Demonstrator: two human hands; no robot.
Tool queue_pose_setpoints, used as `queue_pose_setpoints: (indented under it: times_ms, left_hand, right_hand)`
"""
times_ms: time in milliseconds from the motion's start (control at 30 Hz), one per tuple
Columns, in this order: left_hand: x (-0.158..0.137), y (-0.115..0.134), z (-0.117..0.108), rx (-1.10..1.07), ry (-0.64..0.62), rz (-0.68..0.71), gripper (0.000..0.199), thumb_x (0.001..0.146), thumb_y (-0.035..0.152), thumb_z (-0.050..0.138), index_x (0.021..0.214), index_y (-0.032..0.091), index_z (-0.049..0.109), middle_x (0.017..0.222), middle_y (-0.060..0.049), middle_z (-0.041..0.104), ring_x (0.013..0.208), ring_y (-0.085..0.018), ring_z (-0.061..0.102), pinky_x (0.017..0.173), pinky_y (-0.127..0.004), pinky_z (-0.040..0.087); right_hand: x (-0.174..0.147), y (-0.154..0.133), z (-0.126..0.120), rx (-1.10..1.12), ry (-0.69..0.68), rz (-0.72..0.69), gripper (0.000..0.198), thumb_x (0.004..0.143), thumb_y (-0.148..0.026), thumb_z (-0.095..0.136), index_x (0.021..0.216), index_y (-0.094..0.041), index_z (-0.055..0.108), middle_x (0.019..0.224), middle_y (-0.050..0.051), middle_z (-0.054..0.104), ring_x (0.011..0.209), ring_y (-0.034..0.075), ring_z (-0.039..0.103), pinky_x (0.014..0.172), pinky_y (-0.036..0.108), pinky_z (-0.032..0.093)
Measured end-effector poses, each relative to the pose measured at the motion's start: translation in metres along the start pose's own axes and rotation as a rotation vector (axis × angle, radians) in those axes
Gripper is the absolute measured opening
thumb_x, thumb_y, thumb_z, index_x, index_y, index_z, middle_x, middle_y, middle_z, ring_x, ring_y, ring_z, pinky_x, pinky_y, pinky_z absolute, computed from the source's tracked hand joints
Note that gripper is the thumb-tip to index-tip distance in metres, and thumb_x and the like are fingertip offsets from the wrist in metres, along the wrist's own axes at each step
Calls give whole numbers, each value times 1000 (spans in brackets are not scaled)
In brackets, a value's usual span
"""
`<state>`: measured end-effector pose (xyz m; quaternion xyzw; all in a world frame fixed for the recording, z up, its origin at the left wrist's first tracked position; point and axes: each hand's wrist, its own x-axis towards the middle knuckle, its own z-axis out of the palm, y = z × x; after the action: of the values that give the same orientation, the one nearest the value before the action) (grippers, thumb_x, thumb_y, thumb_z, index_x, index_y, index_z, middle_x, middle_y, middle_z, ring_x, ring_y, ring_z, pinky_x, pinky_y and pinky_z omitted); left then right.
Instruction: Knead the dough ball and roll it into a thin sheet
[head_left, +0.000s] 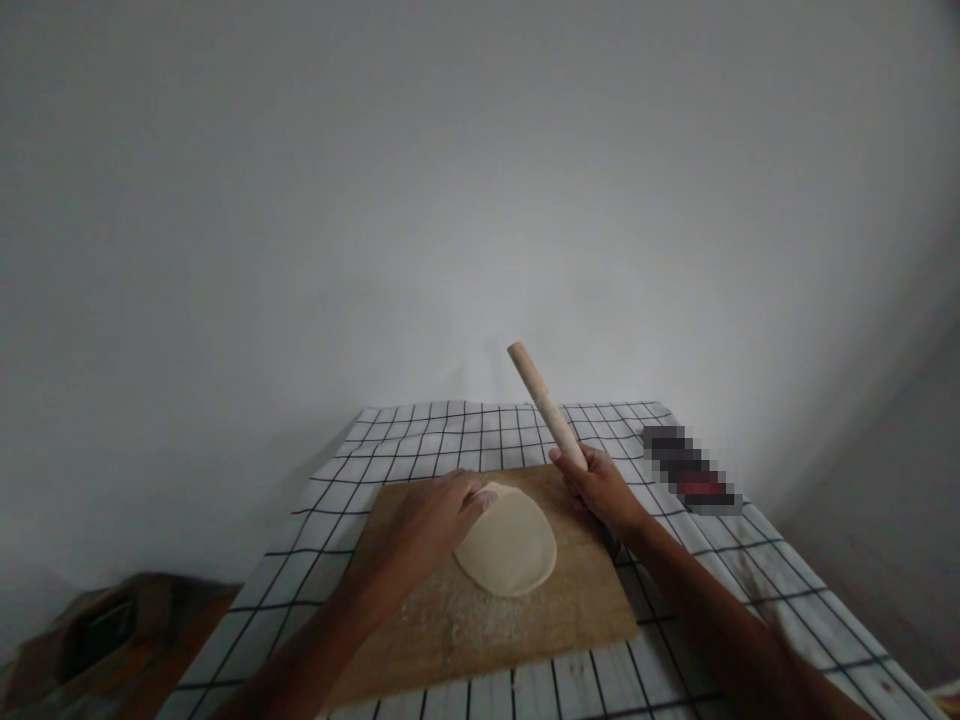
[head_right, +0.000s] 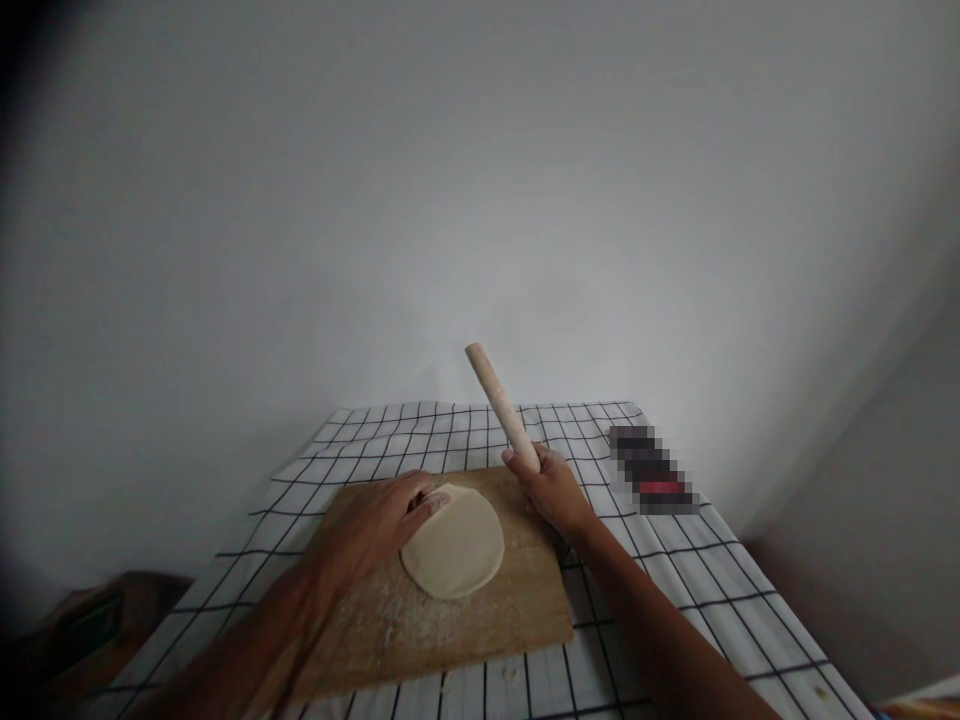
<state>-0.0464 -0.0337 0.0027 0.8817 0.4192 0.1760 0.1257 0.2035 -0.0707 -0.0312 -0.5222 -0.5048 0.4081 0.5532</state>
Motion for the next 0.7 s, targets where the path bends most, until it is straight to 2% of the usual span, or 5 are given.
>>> queue_pose_setpoints:
  times_ms: [133, 333, 533, 633, 700]
  left_hand:
    - [2, 0, 2, -149, 17, -47, 33, 99, 46, 40, 79, 23, 53, 73, 1, 63, 67, -16, 60, 58, -26, 35]
    - [9, -14, 4, -356, -134, -238, 40, 97, 55, 36, 89, 22, 56, 57, 6, 53, 44, -14, 52, 42, -24, 33]
    - [8, -1, -12, -52, 228, 3, 21, 94, 31, 50, 108, 22, 62, 95, -3, 69, 86, -19, 65, 77, -30, 51]
    - [3, 11, -10, -55, 153, 272, 30, 97, 22, 41, 118, 26, 63, 122, -4, 64, 117, -20, 56, 104, -35, 43]
    - [1, 13, -3, -37, 120, 288, 35, 98, 23, 41, 129, 25, 58, 133, -6, 59, 126, -21, 50, 111, -38, 38]
  right_hand:
    - [0, 0, 0, -6, -14, 2, 42, 82, -61, 64, 77, -22, 49, 53, -9, 40, 39, 8, 36, 35, 21, 34]
    - [1, 0, -1, 5, -39, 9, 42, 82, -61, 63, 76, -23, 46, 52, -10, 37, 38, 7, 33, 34, 20, 32]
    - [-1, -1, -1, -9, -28, 5, 43, 81, -62, 64, 77, -22, 48, 52, -9, 41, 39, 8, 37, 35, 21, 33]
    - [-1, -2, -1, -7, -30, -1, 43, 81, -62, 64, 76, -22, 47, 52, -8, 40, 39, 8, 36, 35, 21, 33]
    - [-1, -2, 0, 1, -37, 1, 43, 81, -62, 63, 76, -22, 46, 52, -9, 39, 39, 8, 35, 35, 21, 32]
